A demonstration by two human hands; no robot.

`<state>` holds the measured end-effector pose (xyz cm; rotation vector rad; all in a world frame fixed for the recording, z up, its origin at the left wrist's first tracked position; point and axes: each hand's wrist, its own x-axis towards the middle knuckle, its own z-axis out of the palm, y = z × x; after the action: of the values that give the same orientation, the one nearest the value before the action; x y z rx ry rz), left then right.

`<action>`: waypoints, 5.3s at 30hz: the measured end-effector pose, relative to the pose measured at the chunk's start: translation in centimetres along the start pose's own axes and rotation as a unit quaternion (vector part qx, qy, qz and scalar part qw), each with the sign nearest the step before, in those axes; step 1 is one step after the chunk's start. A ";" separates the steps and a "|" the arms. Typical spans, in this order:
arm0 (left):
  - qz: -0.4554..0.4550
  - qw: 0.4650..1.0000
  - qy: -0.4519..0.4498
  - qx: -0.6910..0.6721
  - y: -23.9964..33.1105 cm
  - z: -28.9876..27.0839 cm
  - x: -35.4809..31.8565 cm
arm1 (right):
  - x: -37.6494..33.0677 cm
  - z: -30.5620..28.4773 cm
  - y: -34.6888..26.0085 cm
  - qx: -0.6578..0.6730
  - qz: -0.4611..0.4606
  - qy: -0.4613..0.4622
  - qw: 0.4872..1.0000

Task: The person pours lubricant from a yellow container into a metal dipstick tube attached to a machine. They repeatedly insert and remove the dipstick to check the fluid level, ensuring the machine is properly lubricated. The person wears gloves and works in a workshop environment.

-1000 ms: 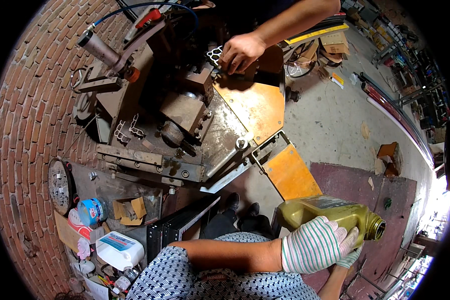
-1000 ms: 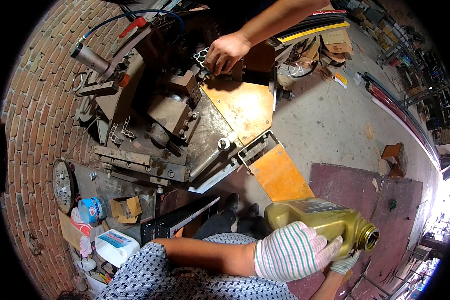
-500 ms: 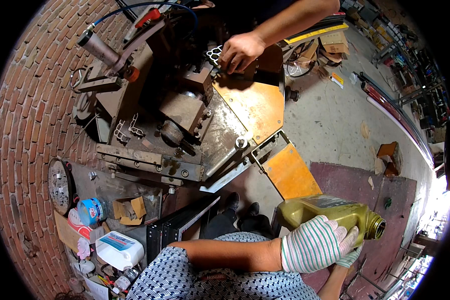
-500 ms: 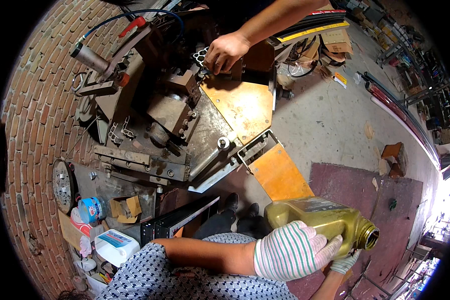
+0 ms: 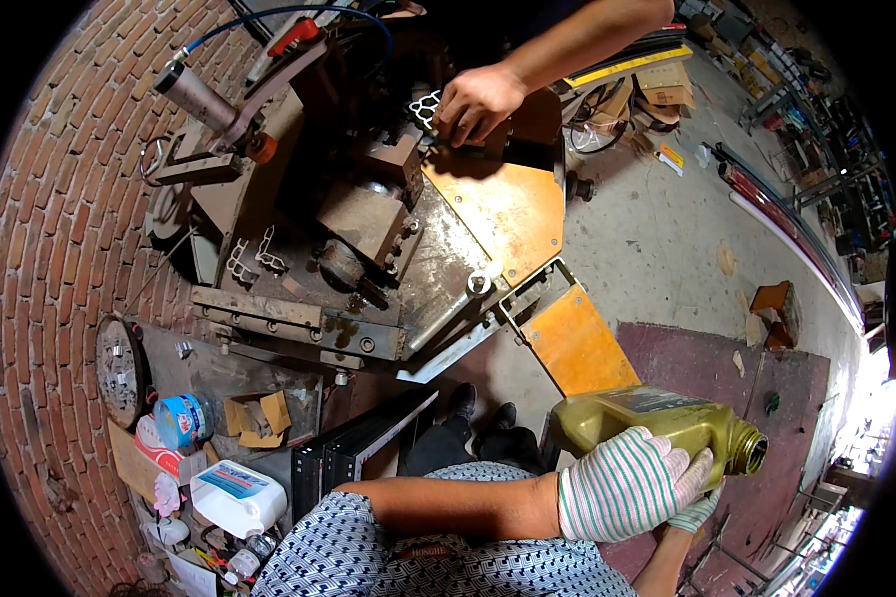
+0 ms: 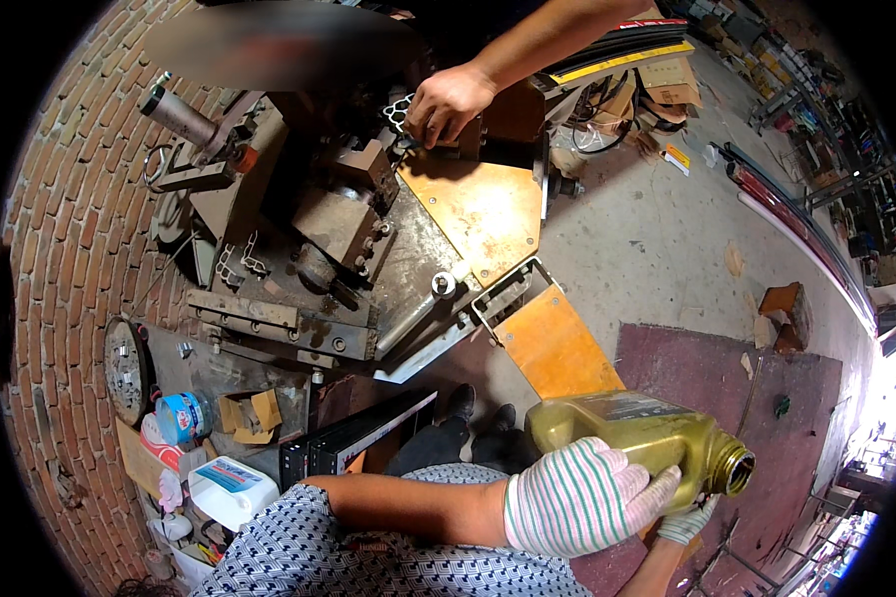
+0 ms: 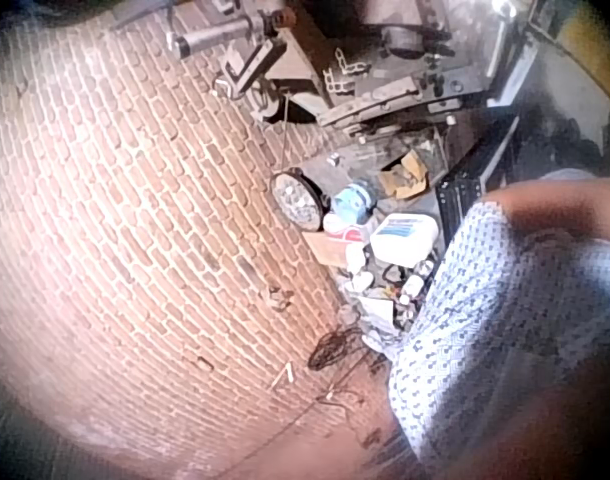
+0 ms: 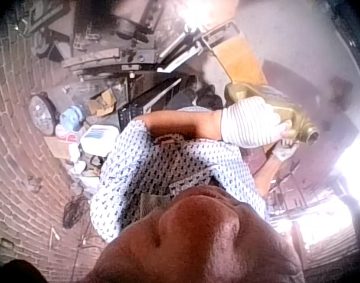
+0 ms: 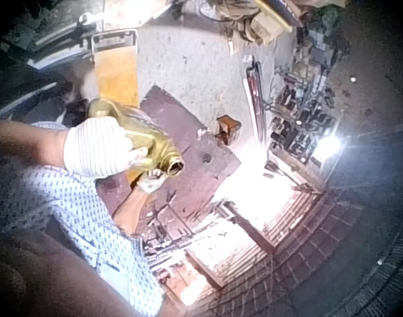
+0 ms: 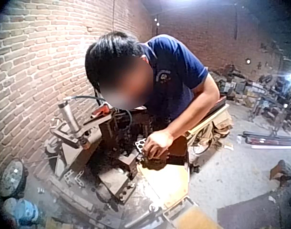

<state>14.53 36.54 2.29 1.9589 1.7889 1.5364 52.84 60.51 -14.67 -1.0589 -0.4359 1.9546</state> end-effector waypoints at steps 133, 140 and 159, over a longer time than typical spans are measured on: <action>-0.419 0.563 0.525 0.482 14.8 -35.3 -40.4 | -1.6 3.3 2.5 -0.072 -0.061 -0.040 0.995; -0.459 0.499 0.539 0.499 11.7 -36.3 -44.0 | -1.7 2.7 3.2 -0.083 -0.058 -0.037 0.994; -0.560 0.441 0.502 0.490 6.8 -34.9 -51.3 | -3.5 2.9 3.6 -0.097 -0.067 -0.011 0.993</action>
<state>4.84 -24.43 -6.62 -1.0989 3.4821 0.9288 49.65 55.85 -13.44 -1.1002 -0.7041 1.8330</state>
